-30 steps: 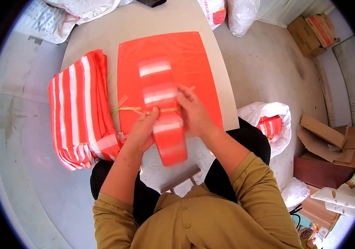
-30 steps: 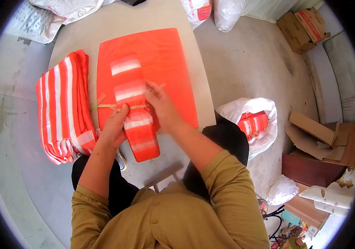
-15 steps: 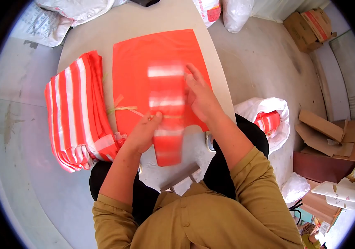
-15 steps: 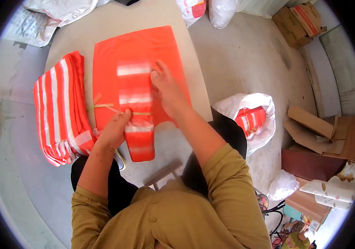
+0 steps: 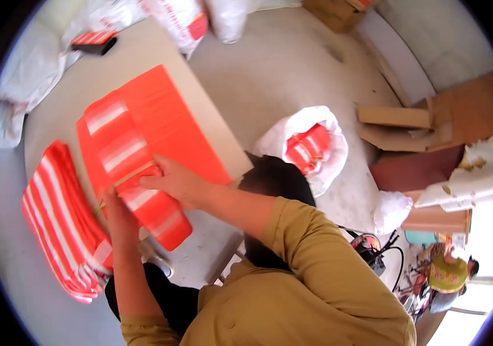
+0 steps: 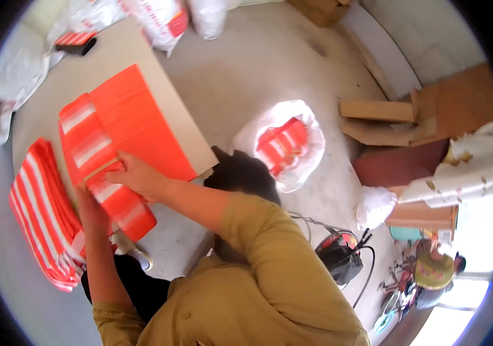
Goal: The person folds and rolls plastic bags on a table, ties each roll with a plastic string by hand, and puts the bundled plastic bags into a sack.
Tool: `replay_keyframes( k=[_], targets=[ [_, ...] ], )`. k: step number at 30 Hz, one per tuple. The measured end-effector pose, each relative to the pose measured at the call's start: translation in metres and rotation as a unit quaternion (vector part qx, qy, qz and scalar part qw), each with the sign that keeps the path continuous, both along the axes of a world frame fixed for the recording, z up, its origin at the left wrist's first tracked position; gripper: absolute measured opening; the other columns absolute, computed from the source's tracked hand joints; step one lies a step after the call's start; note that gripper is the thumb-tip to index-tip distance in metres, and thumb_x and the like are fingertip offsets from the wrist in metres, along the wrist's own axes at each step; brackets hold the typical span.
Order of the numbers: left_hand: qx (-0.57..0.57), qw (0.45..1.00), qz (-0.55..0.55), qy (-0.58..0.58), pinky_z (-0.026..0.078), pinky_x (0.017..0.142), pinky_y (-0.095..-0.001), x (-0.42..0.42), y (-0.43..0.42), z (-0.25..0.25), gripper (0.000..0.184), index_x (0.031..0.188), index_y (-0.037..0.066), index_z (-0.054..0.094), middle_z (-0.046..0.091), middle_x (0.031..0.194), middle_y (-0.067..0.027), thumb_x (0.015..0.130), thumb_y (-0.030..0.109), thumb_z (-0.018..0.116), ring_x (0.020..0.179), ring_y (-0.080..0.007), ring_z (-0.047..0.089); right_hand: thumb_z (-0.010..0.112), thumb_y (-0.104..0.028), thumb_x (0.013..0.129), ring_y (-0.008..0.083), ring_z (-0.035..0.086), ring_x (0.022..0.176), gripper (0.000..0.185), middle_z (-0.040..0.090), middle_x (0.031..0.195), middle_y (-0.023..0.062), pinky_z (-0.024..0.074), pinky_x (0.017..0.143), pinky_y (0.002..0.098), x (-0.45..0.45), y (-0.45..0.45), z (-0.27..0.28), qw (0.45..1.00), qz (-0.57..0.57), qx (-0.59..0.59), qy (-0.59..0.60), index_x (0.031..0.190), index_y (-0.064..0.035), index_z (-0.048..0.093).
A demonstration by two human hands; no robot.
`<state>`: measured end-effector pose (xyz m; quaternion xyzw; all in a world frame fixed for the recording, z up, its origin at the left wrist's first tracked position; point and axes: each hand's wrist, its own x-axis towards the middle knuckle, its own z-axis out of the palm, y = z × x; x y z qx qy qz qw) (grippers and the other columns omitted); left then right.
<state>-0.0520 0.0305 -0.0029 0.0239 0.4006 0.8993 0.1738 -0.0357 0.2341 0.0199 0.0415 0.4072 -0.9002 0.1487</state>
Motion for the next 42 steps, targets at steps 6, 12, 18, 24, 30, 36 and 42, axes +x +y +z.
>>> replay_keyframes(
  k=[6, 12, 18, 24, 30, 36, 42],
  targets=[
    [-0.599, 0.716, -0.040, 0.356, 0.041, 0.111, -0.0441, -0.008, -0.004, -0.035, 0.048, 0.141, 0.001, 0.054, 0.054, 0.140, -0.0169, 0.101, 0.027, 0.055, 0.128, -0.0338, 0.053, 0.073, -0.010, 0.095, 0.0171, 0.065, 0.110, 0.044, 0.065, 0.120, 0.0067, 0.0563, 0.094, 0.0352, 0.012, 0.079, 0.098, 0.978, -0.165, -0.071, 0.110, 0.134, -0.0059, 0.052],
    [-0.690, 0.599, -0.005, 0.406, 0.039, 0.112, -0.0469, 0.018, 0.031, -0.014, 0.052, 0.129, 0.003, 0.065, 0.053, 0.141, -0.0186, 0.079, 0.014, 0.072, 0.131, -0.0372, 0.049, 0.062, -0.011, 0.101, 0.0247, 0.069, 0.107, 0.037, 0.067, 0.122, 0.0110, 0.0606, 0.092, 0.0411, 0.070, 0.251, 0.071, 0.886, -0.432, 0.067, 0.153, 0.137, -0.0068, 0.054],
    [-0.691, 0.609, 0.005, 0.390, 0.039, 0.113, -0.0480, 0.019, 0.031, -0.019, 0.052, 0.126, 0.001, 0.066, 0.053, 0.143, -0.0191, 0.077, 0.016, 0.074, 0.132, -0.0381, 0.048, 0.062, -0.016, 0.103, 0.0269, 0.067, 0.112, 0.040, 0.065, 0.127, 0.0109, 0.0582, 0.097, 0.0446, 0.130, 0.358, -0.051, 0.823, -0.555, 0.084, 0.089, 0.140, -0.0078, 0.049],
    [-0.699, 0.599, -0.006, 0.391, 0.038, 0.114, -0.0486, 0.018, 0.025, -0.023, 0.050, 0.125, 0.000, 0.065, 0.053, 0.143, -0.0200, 0.079, 0.019, 0.071, 0.133, -0.0393, 0.048, 0.071, 0.001, 0.090, 0.0297, 0.066, 0.112, 0.074, 0.060, 0.134, 0.0121, 0.0586, 0.095, 0.0486, 0.179, 0.359, -0.324, 0.810, -0.523, 0.177, -0.198, 0.152, -0.0130, 0.034],
    [-0.703, 0.589, -0.008, 0.400, 0.038, 0.114, -0.0485, 0.018, 0.022, -0.027, 0.051, 0.126, 0.000, 0.064, 0.052, 0.144, -0.0208, 0.081, 0.022, 0.069, 0.132, -0.0395, 0.048, 0.079, -0.011, 0.082, 0.0228, 0.067, 0.092, 0.072, 0.065, 0.116, 0.0137, 0.0577, 0.072, 0.0343, 0.162, 0.334, -0.290, 0.713, -0.507, 0.392, -0.285, 0.143, -0.0030, 0.041],
    [-0.710, 0.573, -0.008, 0.409, 0.039, 0.112, -0.0477, 0.019, 0.024, -0.022, 0.050, 0.126, 0.000, 0.064, 0.053, 0.143, -0.0194, 0.080, 0.019, 0.070, 0.131, -0.0392, 0.049, 0.083, -0.027, 0.075, 0.0223, 0.067, 0.087, 0.079, 0.067, 0.103, 0.0160, 0.0551, 0.071, 0.0334, 0.153, 0.367, -0.317, 0.679, -0.368, 0.537, -0.340, 0.140, -0.0005, 0.046],
    [-0.711, 0.563, -0.009, 0.422, 0.040, 0.110, -0.0473, 0.018, 0.024, -0.020, 0.050, 0.126, 0.000, 0.064, 0.054, 0.142, -0.0193, 0.081, 0.021, 0.070, 0.129, -0.0389, 0.050, 0.082, -0.034, 0.077, 0.0308, 0.070, 0.097, 0.085, 0.069, 0.107, 0.0202, 0.0557, 0.086, 0.0394, 0.143, 0.375, -0.337, 0.634, -0.326, 0.614, -0.338, 0.144, 0.0003, 0.044]
  ],
)
